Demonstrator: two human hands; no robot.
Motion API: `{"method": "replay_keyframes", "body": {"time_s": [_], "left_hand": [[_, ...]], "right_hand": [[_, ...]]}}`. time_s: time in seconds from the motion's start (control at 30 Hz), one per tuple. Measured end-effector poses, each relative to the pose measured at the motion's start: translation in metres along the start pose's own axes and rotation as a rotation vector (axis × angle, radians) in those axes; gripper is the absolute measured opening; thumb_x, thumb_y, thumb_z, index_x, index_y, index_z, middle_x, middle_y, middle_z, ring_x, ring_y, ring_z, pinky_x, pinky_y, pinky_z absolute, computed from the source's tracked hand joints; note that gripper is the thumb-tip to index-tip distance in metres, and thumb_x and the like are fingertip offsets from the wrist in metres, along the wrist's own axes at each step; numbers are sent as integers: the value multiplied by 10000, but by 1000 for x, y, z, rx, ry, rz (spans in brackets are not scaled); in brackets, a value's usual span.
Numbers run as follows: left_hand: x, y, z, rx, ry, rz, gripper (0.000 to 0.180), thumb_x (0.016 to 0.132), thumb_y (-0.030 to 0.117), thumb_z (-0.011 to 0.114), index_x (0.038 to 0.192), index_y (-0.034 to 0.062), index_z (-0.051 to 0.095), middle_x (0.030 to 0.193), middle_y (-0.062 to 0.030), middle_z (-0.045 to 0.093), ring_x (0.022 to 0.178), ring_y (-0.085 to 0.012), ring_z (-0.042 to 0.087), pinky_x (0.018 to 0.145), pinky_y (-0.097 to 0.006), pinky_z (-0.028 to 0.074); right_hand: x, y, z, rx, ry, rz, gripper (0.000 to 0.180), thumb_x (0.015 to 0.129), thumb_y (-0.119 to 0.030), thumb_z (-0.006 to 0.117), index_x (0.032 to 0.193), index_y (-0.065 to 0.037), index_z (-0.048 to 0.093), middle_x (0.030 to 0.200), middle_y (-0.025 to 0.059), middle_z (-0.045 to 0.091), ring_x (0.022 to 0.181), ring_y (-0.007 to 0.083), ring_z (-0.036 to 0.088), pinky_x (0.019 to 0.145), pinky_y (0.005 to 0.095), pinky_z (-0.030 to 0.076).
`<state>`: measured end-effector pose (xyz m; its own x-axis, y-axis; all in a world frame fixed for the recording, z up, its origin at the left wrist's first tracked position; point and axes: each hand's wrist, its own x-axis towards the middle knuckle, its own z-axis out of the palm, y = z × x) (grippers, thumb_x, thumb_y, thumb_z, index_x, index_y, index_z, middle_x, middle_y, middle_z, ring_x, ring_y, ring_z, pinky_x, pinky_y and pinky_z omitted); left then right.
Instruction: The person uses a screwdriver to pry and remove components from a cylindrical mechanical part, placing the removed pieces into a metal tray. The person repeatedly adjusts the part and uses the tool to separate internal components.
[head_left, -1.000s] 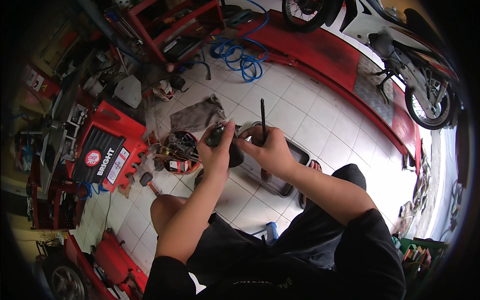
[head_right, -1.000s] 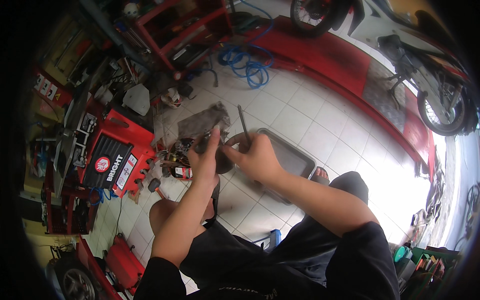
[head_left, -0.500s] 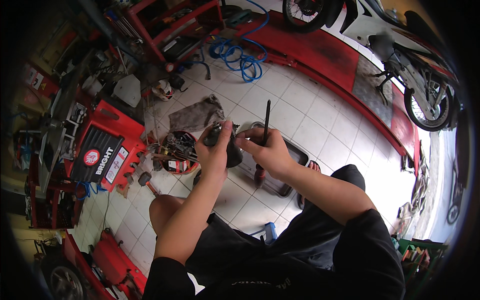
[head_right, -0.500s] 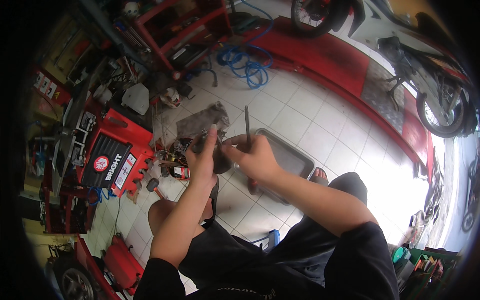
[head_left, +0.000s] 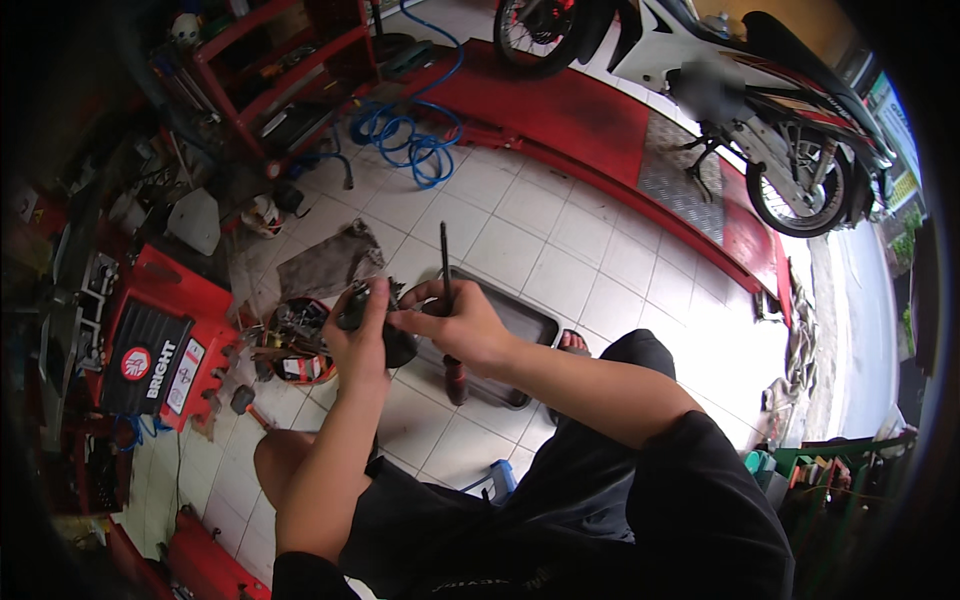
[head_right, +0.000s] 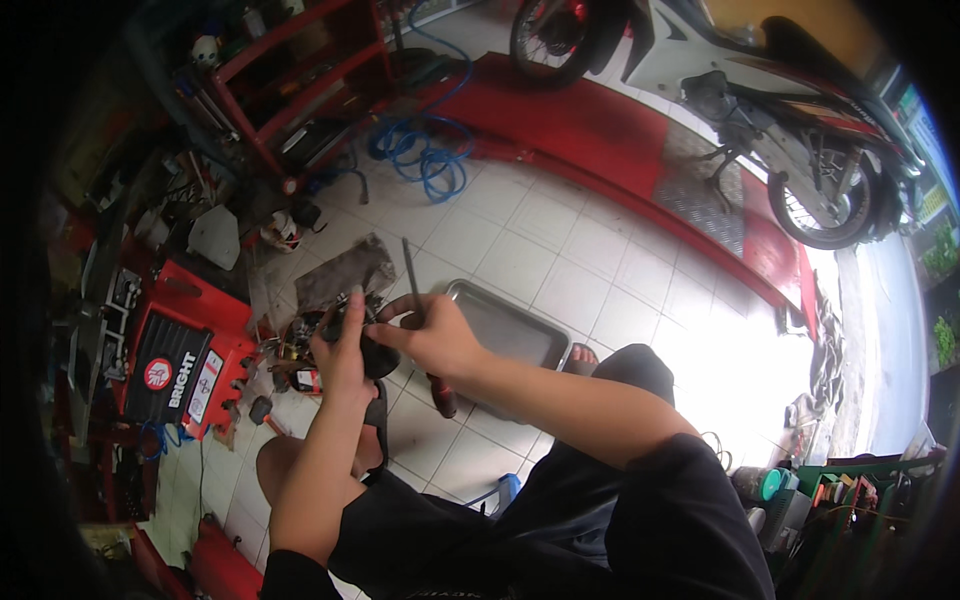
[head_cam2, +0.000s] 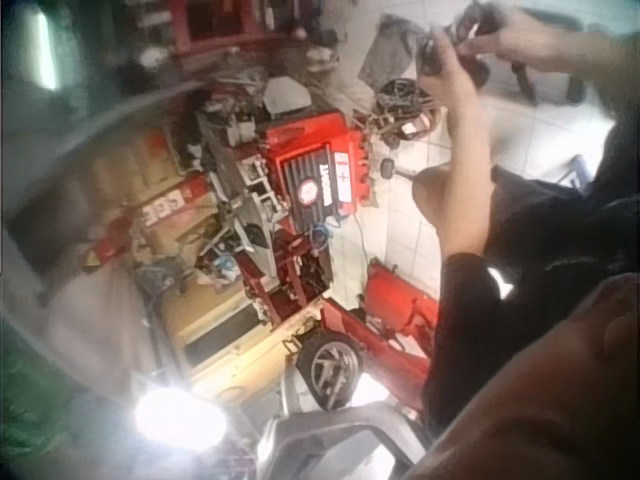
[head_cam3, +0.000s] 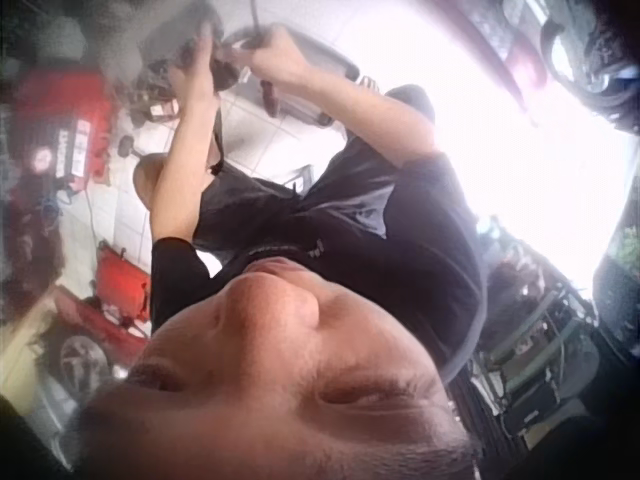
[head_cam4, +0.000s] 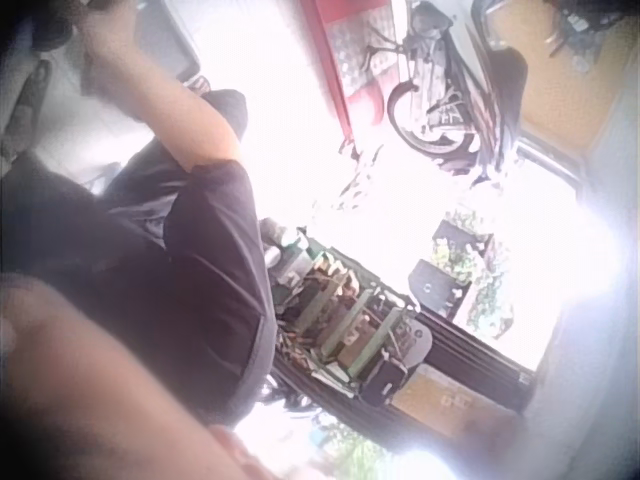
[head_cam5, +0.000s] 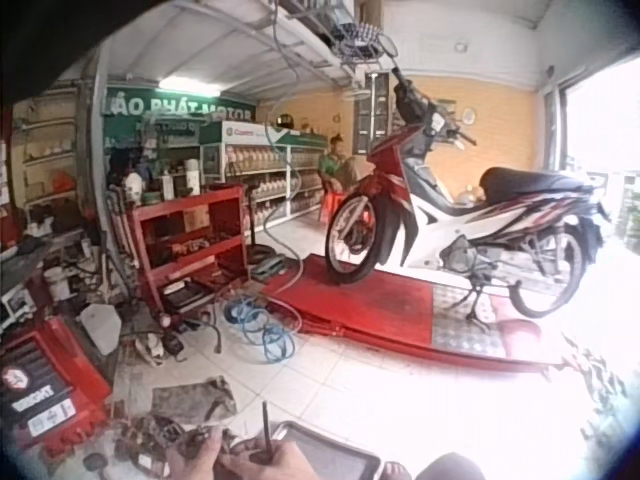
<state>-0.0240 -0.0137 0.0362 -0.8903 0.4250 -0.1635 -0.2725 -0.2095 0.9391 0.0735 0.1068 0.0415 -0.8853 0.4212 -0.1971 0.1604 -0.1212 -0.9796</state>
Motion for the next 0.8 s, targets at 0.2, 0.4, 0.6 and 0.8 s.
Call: {"method": "replay_keyframes", "body": {"time_s": [0.2, 0.4, 0.6, 0.8], "left_hand": [[1, -1, 4, 20, 26, -24, 453, 878, 364, 830, 1107, 6, 673, 1013, -44, 678, 927, -140, 616, 836, -305, 501], [1, 1, 5, -29, -71, 63, 423, 888, 371, 819, 1070, 11, 688, 989, -41, 679, 911, -128, 616, 805, -286, 498], [3, -2, 6, -60, -12, -44, 456, 885, 375, 821, 1088, -5, 673, 1027, -55, 671, 927, -133, 614, 809, -295, 501], [8, -8, 6, -77, -4, -97, 519, 860, 404, 842, 1131, -3, 667, 1050, -51, 666, 959, -140, 618, 837, -308, 506]], "right_hand": [[-7, -16, -1, 30, -18, 72, 244, 878, -152, 764, 1044, -15, 648, 758, -29, 622, 601, 42, 462, 535, 241, 349], [-7, -16, 1, 192, -33, 109, 229, 880, -137, 762, 1045, -26, 648, 733, -15, 598, 518, 32, 386, 469, 245, 273], [-6, -11, 0, 21, -20, 75, 200, 903, -168, 749, 973, 15, 707, 783, 4, 641, 677, 67, 543, 586, 261, 419], [-5, -11, 2, -117, 3, -5, 274, 891, -224, 757, 990, 30, 725, 751, 20, 648, 672, 75, 583, 584, 275, 471]]}}
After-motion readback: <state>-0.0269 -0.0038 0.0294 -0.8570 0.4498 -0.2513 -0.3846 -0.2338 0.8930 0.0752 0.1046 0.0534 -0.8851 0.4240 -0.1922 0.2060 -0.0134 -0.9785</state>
